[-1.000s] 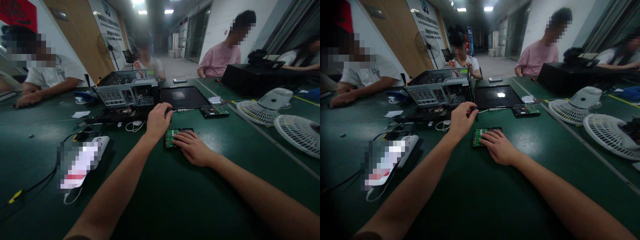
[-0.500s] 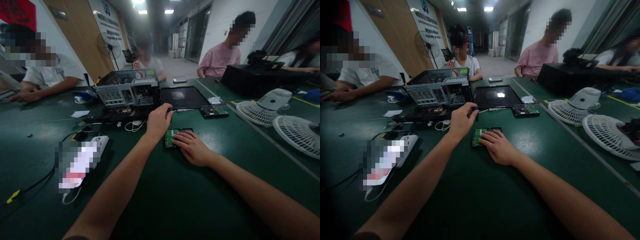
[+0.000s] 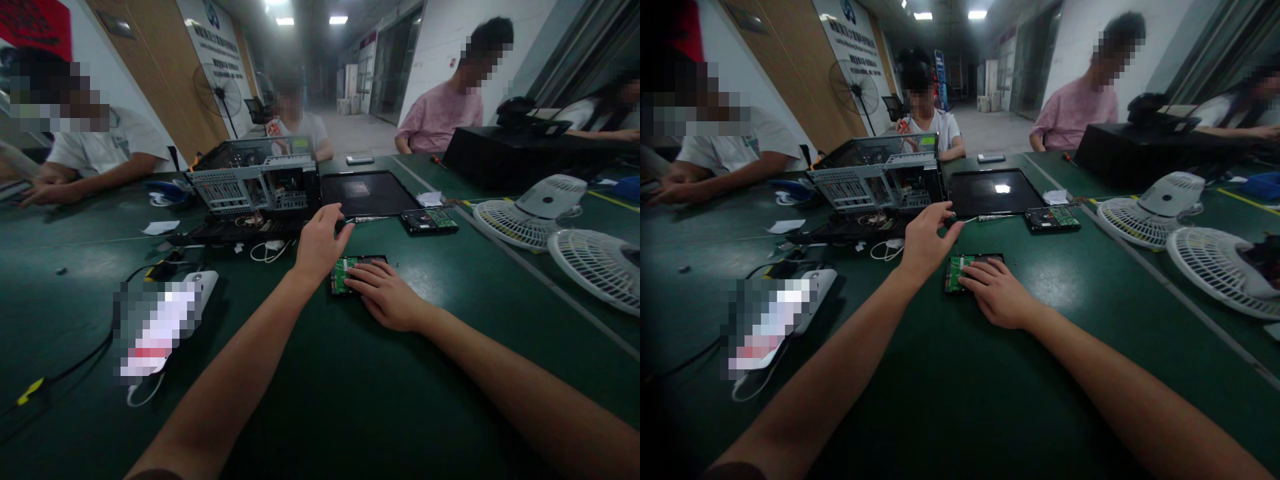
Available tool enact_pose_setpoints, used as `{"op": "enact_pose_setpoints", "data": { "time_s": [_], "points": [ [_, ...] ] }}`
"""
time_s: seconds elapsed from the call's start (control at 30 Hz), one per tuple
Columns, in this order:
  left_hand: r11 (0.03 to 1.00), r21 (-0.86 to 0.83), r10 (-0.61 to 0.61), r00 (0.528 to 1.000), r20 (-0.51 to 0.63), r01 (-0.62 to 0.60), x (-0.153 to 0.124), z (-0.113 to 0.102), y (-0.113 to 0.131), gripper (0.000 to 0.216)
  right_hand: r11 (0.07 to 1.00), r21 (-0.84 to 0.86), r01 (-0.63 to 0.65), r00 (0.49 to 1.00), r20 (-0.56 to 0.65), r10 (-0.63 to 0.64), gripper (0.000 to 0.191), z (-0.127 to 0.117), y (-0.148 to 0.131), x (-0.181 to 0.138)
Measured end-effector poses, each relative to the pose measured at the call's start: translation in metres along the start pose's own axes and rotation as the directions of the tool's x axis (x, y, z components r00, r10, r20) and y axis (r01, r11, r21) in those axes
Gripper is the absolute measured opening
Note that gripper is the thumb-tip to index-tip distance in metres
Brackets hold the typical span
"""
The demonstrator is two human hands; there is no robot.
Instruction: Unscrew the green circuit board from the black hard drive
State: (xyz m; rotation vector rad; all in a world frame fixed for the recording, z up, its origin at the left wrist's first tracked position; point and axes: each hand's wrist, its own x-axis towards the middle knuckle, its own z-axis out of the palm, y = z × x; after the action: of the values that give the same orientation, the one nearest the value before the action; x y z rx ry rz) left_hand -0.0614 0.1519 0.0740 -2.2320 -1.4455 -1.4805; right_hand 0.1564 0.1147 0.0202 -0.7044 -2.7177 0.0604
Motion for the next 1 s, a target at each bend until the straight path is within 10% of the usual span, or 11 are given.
{"op": "enact_pose_setpoints", "data": {
  "time_s": [1.0],
  "points": [
    [0.972, 0.149, -0.177, 0.983, -0.050, 0.183, 0.003, -0.007, 0.006, 0.018, 1.000, -0.009, 0.004, 1.000, 0.008, -0.004, 0.052, 0.001, 0.001, 0.000]
  ]
}}
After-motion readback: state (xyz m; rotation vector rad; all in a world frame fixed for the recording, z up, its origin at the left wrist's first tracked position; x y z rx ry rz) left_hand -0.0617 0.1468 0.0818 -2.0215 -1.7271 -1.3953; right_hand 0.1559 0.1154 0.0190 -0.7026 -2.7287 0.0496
